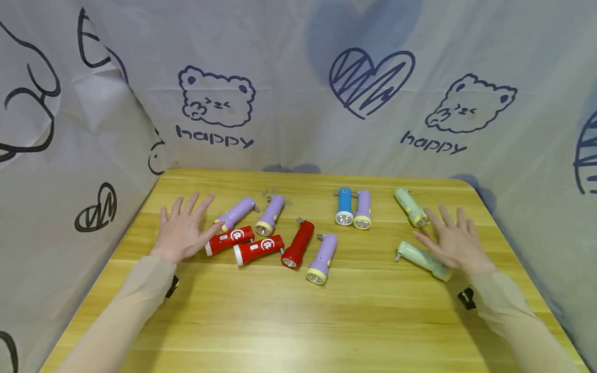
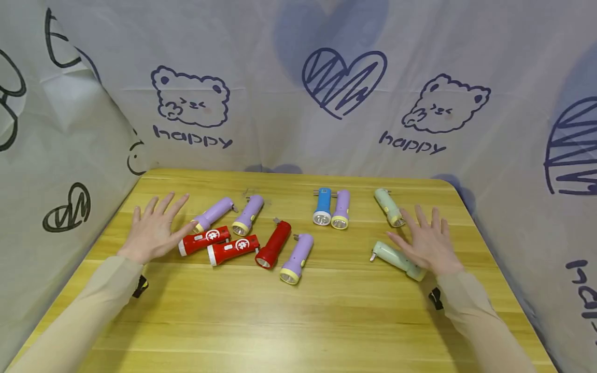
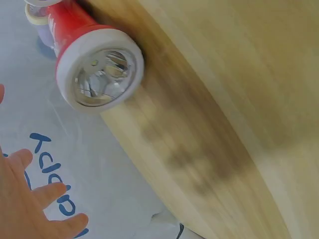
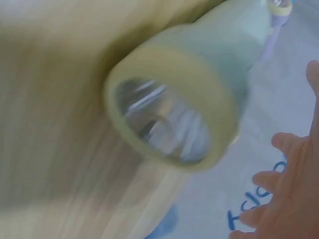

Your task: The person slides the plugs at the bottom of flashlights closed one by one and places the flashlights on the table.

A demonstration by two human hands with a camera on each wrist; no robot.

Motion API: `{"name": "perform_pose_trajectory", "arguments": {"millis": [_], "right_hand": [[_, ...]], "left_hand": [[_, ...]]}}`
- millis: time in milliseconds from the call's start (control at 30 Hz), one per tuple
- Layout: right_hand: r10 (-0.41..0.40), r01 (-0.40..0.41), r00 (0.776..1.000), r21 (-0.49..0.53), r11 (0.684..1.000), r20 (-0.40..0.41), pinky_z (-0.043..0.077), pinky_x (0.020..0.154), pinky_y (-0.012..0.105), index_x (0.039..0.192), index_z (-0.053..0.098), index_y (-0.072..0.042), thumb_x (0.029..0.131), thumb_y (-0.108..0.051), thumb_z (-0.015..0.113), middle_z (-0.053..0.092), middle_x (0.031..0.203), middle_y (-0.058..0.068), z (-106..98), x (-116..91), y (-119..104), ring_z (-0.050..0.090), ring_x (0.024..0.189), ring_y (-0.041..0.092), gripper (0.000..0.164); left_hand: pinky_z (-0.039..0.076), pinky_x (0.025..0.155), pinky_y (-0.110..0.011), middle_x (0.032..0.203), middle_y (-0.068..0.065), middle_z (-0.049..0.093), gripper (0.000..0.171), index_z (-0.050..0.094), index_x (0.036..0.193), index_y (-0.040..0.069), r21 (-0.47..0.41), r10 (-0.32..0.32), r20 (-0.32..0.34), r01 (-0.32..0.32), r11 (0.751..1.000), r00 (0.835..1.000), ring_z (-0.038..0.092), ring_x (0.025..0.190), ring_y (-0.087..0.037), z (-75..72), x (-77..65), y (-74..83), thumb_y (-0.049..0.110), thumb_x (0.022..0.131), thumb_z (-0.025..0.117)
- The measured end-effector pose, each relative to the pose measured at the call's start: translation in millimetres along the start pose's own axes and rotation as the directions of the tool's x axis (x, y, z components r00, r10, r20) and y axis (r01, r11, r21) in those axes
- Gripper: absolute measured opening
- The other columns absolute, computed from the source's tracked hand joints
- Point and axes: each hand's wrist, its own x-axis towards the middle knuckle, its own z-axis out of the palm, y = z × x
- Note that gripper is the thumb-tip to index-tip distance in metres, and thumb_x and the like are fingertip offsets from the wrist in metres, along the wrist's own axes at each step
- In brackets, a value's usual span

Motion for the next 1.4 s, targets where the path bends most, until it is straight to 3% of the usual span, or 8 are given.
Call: {"name": "perform_pose_trajectory", "arguments": {"millis": [167, 333, 467, 633, 767, 1000, 1233, 1400], "right_hand": [[-0.039, 0.039, 0.999, 0.014, 0.999, 0.003, 0.017, 0.116, 0.075, 0.160, 0.027, -0.009, 0.101, -0.063, 0.039, 0.020, 0.161, 0.035, -5, 1, -18, 0.016, 0.143, 0.066, 0.081], [-0.113, 0.120, 0.989, 0.069, 0.990, -0.096, 0.033, 0.112, 0.070, 0.155, 0.036, -0.002, 0.103, -0.047, 0.050, 0.035, 0.156, 0.034, -5, 10, -44, 0.035, 0.141, 0.056, 0.070], [-0.151, 0.175, 0.978, 0.174, 0.969, -0.144, 0.034, 0.115, 0.065, 0.153, 0.037, 0.000, 0.102, -0.033, 0.056, 0.040, 0.155, 0.029, -1, 24, -64, 0.040, 0.141, 0.051, 0.064], [-0.180, 0.217, 0.972, 0.284, 0.934, -0.152, 0.033, 0.118, 0.061, 0.152, 0.037, 0.001, 0.100, -0.023, 0.059, 0.042, 0.154, 0.026, 3, 43, -90, 0.041, 0.142, 0.045, 0.062], [-0.215, 0.258, 0.962, 0.301, 0.918, -0.168, 0.034, 0.118, 0.060, 0.151, 0.038, 0.003, 0.097, -0.020, 0.062, 0.045, 0.151, 0.029, 6, 58, -109, 0.043, 0.140, 0.047, 0.064], [-0.226, 0.247, 0.968, 0.241, 0.938, -0.112, 0.031, 0.119, 0.062, 0.152, 0.037, 0.001, 0.095, -0.023, 0.063, 0.043, 0.153, 0.029, 6, 77, -132, 0.042, 0.140, 0.050, 0.068], [-0.224, 0.235, 0.972, 0.210, 0.949, -0.075, 0.023, 0.122, 0.063, 0.153, 0.035, 0.001, 0.097, -0.026, 0.062, 0.032, 0.156, 0.036, 8, 93, -147, 0.030, 0.147, 0.051, 0.068], [-0.224, 0.225, 0.974, 0.206, 0.952, -0.029, 0.023, 0.120, 0.066, 0.154, 0.036, -0.003, 0.098, -0.030, 0.059, 0.022, 0.159, 0.037, 11, 104, -153, 0.021, 0.149, 0.054, 0.067]], "left_hand": [[0.014, 0.114, -0.079, 0.163, -0.023, 0.029, 0.077, 0.029, 0.160, 0.021, -0.005, 0.058, -0.016, -0.058, 0.998, 0.998, 0.026, 0.147, -0.054, -0.2, 6.0, 10.9, 0.064, 0.098, 0.044], [0.029, 0.115, -0.070, 0.154, -0.023, 0.045, 0.066, 0.042, 0.153, 0.011, 0.002, 0.150, -0.052, -0.150, 0.989, 0.987, 0.041, 0.140, -0.049, -2.7, 12.9, 30.4, 0.049, 0.099, 0.052], [0.040, 0.112, -0.062, 0.145, -0.021, 0.056, 0.057, 0.051, 0.145, 0.006, -0.038, 0.224, -0.097, -0.229, 0.973, 0.970, 0.052, 0.133, -0.045, -2.9, 18.0, 51.6, 0.037, 0.097, 0.057], [0.048, 0.106, -0.056, 0.138, -0.017, 0.062, 0.051, 0.057, 0.140, 0.006, -0.093, 0.302, -0.131, -0.315, 0.944, 0.944, 0.059, 0.126, -0.040, -0.1, 23.7, 78.3, 0.030, 0.096, 0.061], [0.052, 0.102, -0.052, 0.134, -0.014, 0.066, 0.049, 0.059, 0.139, 0.007, -0.093, 0.359, -0.146, -0.374, 0.923, 0.922, 0.062, 0.122, -0.035, 4.5, 29.1, 95.5, 0.028, 0.095, 0.062], [0.047, 0.110, -0.051, 0.139, -0.014, 0.063, 0.052, 0.055, 0.144, 0.009, -0.116, 0.408, -0.117, -0.420, 0.900, 0.906, 0.062, 0.124, -0.034, 12.0, 34.4, 117.8, 0.026, 0.094, 0.060], [0.057, 0.089, -0.043, 0.138, -0.009, 0.064, 0.050, 0.056, 0.143, 0.013, -0.114, 0.426, -0.122, -0.439, 0.891, 0.896, 0.063, 0.084, -0.023, 17.3, 37.0, 131.0, 0.025, 0.094, 0.062], [0.053, 0.101, -0.047, 0.141, -0.009, 0.062, 0.050, 0.057, 0.142, 0.013, -0.127, 0.427, -0.104, -0.438, 0.890, 0.898, 0.068, 0.108, -0.030, 20.7, 38.0, 136.3, 0.026, 0.095, 0.062]]}}
